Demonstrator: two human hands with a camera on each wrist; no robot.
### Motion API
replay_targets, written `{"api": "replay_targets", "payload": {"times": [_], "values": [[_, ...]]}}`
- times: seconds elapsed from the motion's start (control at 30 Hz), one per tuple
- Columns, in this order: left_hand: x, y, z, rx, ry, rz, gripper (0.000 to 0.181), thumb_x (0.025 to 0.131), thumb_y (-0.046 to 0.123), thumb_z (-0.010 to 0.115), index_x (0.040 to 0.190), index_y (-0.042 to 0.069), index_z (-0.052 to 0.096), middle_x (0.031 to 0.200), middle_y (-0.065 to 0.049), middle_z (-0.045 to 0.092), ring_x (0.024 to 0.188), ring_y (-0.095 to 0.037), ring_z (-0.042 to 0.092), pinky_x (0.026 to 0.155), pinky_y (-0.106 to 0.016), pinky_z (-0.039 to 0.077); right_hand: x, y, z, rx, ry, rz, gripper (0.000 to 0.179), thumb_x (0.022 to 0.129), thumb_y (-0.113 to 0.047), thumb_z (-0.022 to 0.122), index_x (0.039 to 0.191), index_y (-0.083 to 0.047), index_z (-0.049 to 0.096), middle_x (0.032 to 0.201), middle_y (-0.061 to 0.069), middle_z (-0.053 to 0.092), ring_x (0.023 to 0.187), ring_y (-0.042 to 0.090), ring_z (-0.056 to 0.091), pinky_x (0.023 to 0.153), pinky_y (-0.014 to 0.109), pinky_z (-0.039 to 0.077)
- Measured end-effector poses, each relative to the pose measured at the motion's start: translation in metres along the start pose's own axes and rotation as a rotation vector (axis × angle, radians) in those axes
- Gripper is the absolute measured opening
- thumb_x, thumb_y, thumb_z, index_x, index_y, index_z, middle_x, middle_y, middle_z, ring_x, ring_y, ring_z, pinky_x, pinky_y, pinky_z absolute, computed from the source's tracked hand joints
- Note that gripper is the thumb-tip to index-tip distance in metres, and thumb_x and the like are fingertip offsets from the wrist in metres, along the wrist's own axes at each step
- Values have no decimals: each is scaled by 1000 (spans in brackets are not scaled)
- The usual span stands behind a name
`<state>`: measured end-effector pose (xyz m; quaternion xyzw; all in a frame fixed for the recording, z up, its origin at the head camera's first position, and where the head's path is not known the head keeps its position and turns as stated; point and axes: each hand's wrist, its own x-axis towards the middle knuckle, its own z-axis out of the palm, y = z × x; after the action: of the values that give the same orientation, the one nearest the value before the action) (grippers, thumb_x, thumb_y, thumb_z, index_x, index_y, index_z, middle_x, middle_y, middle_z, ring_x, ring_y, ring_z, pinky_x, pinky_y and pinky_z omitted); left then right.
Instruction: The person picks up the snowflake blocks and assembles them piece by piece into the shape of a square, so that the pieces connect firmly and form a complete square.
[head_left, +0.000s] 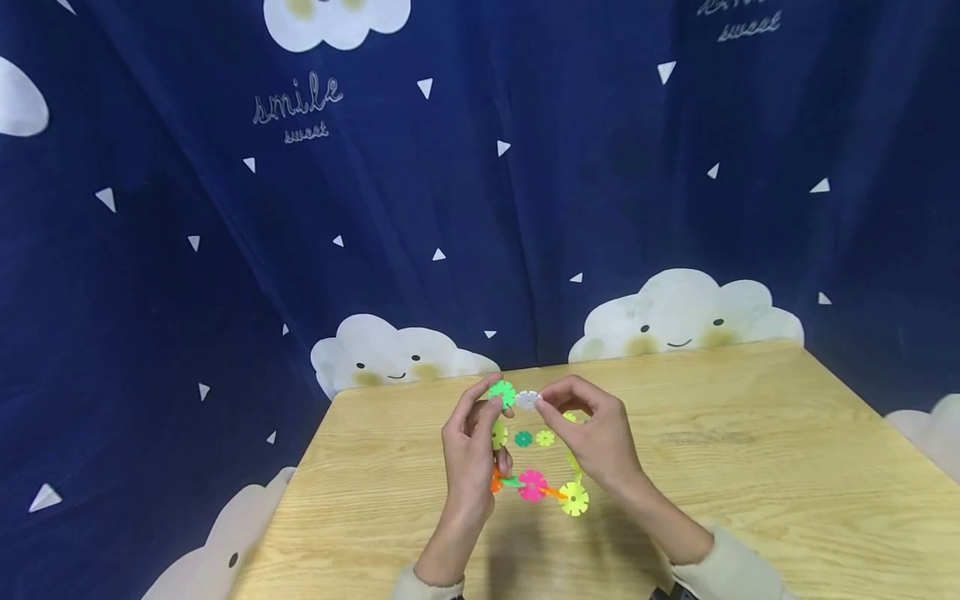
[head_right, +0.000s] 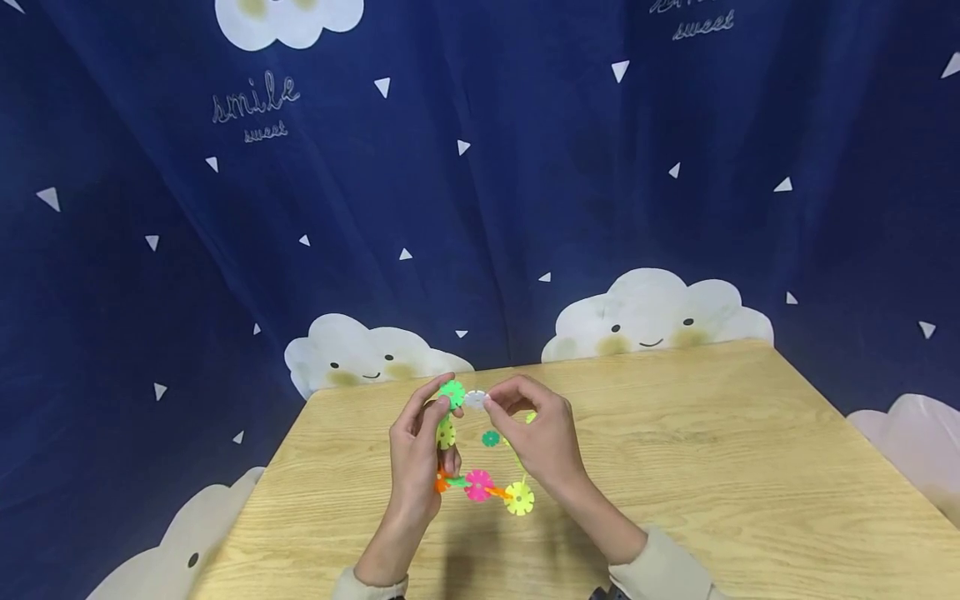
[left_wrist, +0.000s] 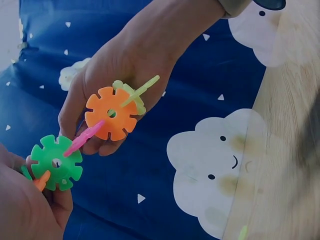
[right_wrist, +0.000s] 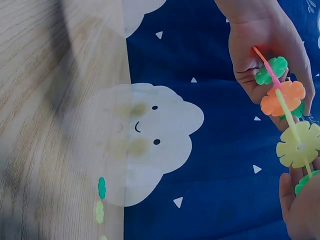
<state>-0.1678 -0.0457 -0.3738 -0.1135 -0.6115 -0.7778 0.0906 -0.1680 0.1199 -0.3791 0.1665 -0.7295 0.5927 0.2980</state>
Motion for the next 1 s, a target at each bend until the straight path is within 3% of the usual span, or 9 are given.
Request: {"api": "replay_targets", "payload": {"times": [0.13,0.33,0.57,1.0], "values": [[-1,-1,0,11,-11,-13,28,108,23,55,133,20,68,93,-14,65,36,-6,44,36,-18,40,-1,1,-1,9,-4,-13,14,89,-8,83,93,-19,76,87,-7,73,77,14,70,77,25,59],[-2,-4,1,25,-29,-33,28,109,25,56,133,19,68,92,-7,66,37,-6,44,37,-17,40,-1,2,-2,51,-8,-68,12,85,0,83,88,-11,77,89,-1,74,77,15,70,74,23,58],[-3,-4,1,-8,-36,-51,31,108,28,59,128,7,70,92,-14,66,36,-7,44,35,-19,41,0,3,0,60,9,-102,20,80,7,85,82,-12,78,83,0,73,77,14,68,74,21,56],[0,-4,-2,37,-63,-77,29,109,25,57,128,7,70,91,-13,65,36,-9,43,36,-20,40,3,2,-6,120,-82,-122,19,83,9,81,84,-9,79,82,4,72,82,17,68,78,26,59]]}}
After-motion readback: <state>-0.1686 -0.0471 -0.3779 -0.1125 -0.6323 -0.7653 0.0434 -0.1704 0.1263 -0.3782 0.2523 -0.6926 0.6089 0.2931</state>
